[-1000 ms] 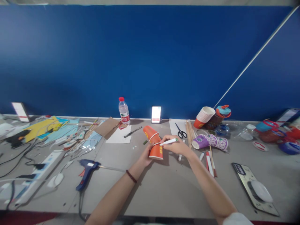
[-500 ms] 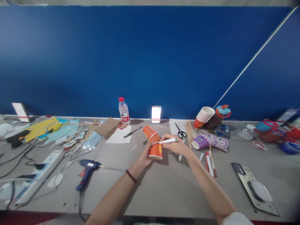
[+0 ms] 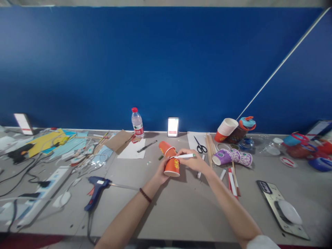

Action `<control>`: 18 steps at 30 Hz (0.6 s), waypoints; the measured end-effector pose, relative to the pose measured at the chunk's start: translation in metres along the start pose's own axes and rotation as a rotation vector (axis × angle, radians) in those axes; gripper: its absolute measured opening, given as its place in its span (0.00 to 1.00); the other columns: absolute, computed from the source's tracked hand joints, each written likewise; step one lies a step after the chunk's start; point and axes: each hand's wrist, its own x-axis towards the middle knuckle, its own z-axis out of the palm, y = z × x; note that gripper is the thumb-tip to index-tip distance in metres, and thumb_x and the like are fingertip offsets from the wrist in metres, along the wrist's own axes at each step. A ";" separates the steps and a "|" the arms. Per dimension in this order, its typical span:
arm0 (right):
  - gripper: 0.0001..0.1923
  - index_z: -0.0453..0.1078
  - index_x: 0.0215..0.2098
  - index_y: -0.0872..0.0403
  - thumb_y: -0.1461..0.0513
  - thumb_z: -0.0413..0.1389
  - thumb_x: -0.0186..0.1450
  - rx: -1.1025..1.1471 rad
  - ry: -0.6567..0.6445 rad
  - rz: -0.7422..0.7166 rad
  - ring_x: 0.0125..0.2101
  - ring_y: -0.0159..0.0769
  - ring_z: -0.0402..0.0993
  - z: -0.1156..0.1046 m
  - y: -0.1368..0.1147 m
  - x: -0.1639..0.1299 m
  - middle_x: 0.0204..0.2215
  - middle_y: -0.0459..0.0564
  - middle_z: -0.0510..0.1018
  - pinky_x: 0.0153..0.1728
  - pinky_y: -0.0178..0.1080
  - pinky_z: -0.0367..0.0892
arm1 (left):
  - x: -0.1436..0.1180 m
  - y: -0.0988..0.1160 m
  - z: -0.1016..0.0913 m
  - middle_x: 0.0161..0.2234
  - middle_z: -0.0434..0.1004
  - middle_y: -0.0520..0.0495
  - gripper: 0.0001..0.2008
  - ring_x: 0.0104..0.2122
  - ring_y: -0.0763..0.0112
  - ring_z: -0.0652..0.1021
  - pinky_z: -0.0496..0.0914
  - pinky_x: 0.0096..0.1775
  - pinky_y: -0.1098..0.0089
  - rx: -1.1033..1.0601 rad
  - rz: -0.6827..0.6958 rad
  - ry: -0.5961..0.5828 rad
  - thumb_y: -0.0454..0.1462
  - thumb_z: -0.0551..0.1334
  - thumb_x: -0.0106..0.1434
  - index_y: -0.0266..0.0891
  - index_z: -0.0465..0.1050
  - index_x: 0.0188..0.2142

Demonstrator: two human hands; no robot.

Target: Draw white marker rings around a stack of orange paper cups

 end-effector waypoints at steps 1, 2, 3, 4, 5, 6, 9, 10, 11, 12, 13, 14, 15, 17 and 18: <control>0.07 0.74 0.36 0.51 0.60 0.57 0.59 0.003 -0.001 0.001 0.31 0.35 0.73 0.000 0.000 0.000 0.31 0.45 0.79 0.32 0.35 0.63 | 0.000 0.000 0.000 0.33 0.80 0.41 0.12 0.30 0.66 0.79 0.72 0.40 0.67 0.002 -0.003 0.000 0.38 0.62 0.63 0.30 0.75 0.41; 0.07 0.74 0.36 0.51 0.60 0.57 0.59 0.004 -0.001 0.001 0.31 0.35 0.73 0.001 0.000 0.000 0.31 0.45 0.79 0.32 0.35 0.63 | 0.000 0.000 0.000 0.32 0.80 0.41 0.12 0.30 0.66 0.79 0.72 0.40 0.67 0.005 -0.006 0.000 0.38 0.62 0.63 0.30 0.74 0.41; 0.07 0.74 0.36 0.51 0.61 0.57 0.59 0.004 0.002 -0.002 0.32 0.35 0.73 0.001 0.000 0.000 0.31 0.45 0.79 0.32 0.35 0.63 | 0.000 0.000 -0.001 0.32 0.80 0.41 0.12 0.30 0.66 0.79 0.72 0.40 0.67 0.008 -0.006 -0.002 0.38 0.62 0.63 0.30 0.74 0.42; 0.07 0.74 0.36 0.51 0.61 0.57 0.59 0.004 0.004 -0.005 0.32 0.35 0.73 0.001 0.001 0.000 0.32 0.45 0.79 0.33 0.35 0.63 | 0.001 -0.001 -0.001 0.32 0.80 0.42 0.12 0.30 0.66 0.79 0.72 0.39 0.67 0.010 -0.005 -0.002 0.39 0.62 0.62 0.30 0.74 0.42; 0.07 0.74 0.36 0.51 0.61 0.57 0.59 0.005 0.006 -0.008 0.32 0.35 0.73 0.002 0.001 0.000 0.32 0.44 0.79 0.33 0.35 0.63 | 0.001 -0.001 -0.001 0.32 0.80 0.42 0.12 0.29 0.66 0.79 0.73 0.39 0.67 0.011 -0.002 -0.003 0.39 0.63 0.62 0.31 0.74 0.42; 0.07 0.75 0.36 0.51 0.61 0.57 0.59 0.008 0.008 -0.010 0.32 0.35 0.72 0.002 0.001 0.000 0.32 0.44 0.79 0.33 0.35 0.63 | 0.001 -0.001 -0.002 0.31 0.80 0.42 0.12 0.29 0.66 0.79 0.73 0.38 0.67 0.011 0.002 -0.003 0.39 0.63 0.62 0.31 0.74 0.41; 0.07 0.74 0.36 0.51 0.61 0.57 0.59 0.024 0.004 -0.001 0.30 0.34 0.71 0.002 0.001 0.000 0.31 0.44 0.79 0.31 0.34 0.63 | 0.001 -0.001 -0.002 0.31 0.80 0.42 0.12 0.29 0.66 0.79 0.73 0.37 0.68 0.010 0.010 -0.011 0.38 0.63 0.62 0.31 0.74 0.40; 0.08 0.74 0.36 0.51 0.61 0.57 0.59 0.028 0.001 0.006 0.30 0.33 0.71 0.002 0.001 0.000 0.30 0.44 0.78 0.30 0.34 0.62 | 0.001 -0.001 -0.002 0.31 0.80 0.42 0.12 0.29 0.66 0.79 0.73 0.37 0.68 0.011 0.006 -0.015 0.39 0.63 0.61 0.30 0.74 0.40; 0.08 0.74 0.36 0.52 0.60 0.57 0.58 0.030 -0.001 0.014 0.29 0.33 0.70 0.002 0.000 0.000 0.30 0.44 0.78 0.29 0.34 0.62 | 0.001 -0.001 -0.002 0.31 0.80 0.42 0.12 0.29 0.66 0.79 0.73 0.37 0.68 0.011 0.003 -0.019 0.39 0.63 0.61 0.30 0.74 0.40; 0.08 0.74 0.36 0.52 0.60 0.57 0.58 0.031 -0.004 0.020 0.29 0.33 0.70 0.002 -0.001 -0.001 0.29 0.44 0.78 0.29 0.34 0.61 | 0.001 -0.001 -0.002 0.31 0.80 0.42 0.12 0.29 0.66 0.79 0.73 0.37 0.68 0.011 0.000 -0.021 0.39 0.64 0.61 0.31 0.74 0.40; 0.08 0.74 0.36 0.52 0.60 0.57 0.58 0.028 -0.007 0.025 0.28 0.33 0.70 0.001 -0.002 -0.001 0.29 0.45 0.78 0.28 0.33 0.61 | 0.001 -0.001 -0.002 0.31 0.80 0.42 0.12 0.29 0.66 0.79 0.73 0.37 0.68 0.011 -0.001 -0.020 0.39 0.64 0.61 0.31 0.74 0.40; 0.08 0.74 0.35 0.52 0.60 0.57 0.58 0.022 -0.010 0.029 0.28 0.33 0.70 0.001 -0.003 -0.001 0.29 0.45 0.78 0.28 0.33 0.61 | 0.001 -0.001 -0.002 0.31 0.80 0.42 0.12 0.29 0.66 0.79 0.73 0.36 0.68 0.010 -0.001 -0.017 0.39 0.64 0.60 0.31 0.74 0.40; 0.08 0.74 0.35 0.52 0.60 0.57 0.58 0.015 -0.012 0.033 0.28 0.33 0.70 0.000 -0.004 -0.001 0.29 0.45 0.78 0.27 0.33 0.61 | 0.001 -0.001 -0.002 0.31 0.80 0.42 0.12 0.28 0.66 0.79 0.73 0.36 0.68 0.010 0.000 -0.015 0.39 0.64 0.61 0.31 0.74 0.40; 0.08 0.74 0.35 0.52 0.59 0.57 0.58 0.000 -0.018 0.043 0.28 0.33 0.69 0.000 -0.006 -0.002 0.29 0.45 0.78 0.26 0.32 0.60 | 0.001 -0.001 -0.001 0.31 0.80 0.42 0.11 0.28 0.66 0.79 0.73 0.37 0.68 0.013 0.002 -0.016 0.38 0.63 0.61 0.31 0.74 0.40; 0.08 0.74 0.35 0.52 0.59 0.57 0.58 -0.006 -0.020 0.043 0.28 0.33 0.69 -0.001 -0.007 -0.002 0.29 0.45 0.78 0.26 0.32 0.60 | 0.000 -0.001 -0.001 0.32 0.80 0.41 0.11 0.29 0.66 0.79 0.73 0.37 0.68 0.014 0.004 -0.018 0.38 0.63 0.61 0.31 0.74 0.40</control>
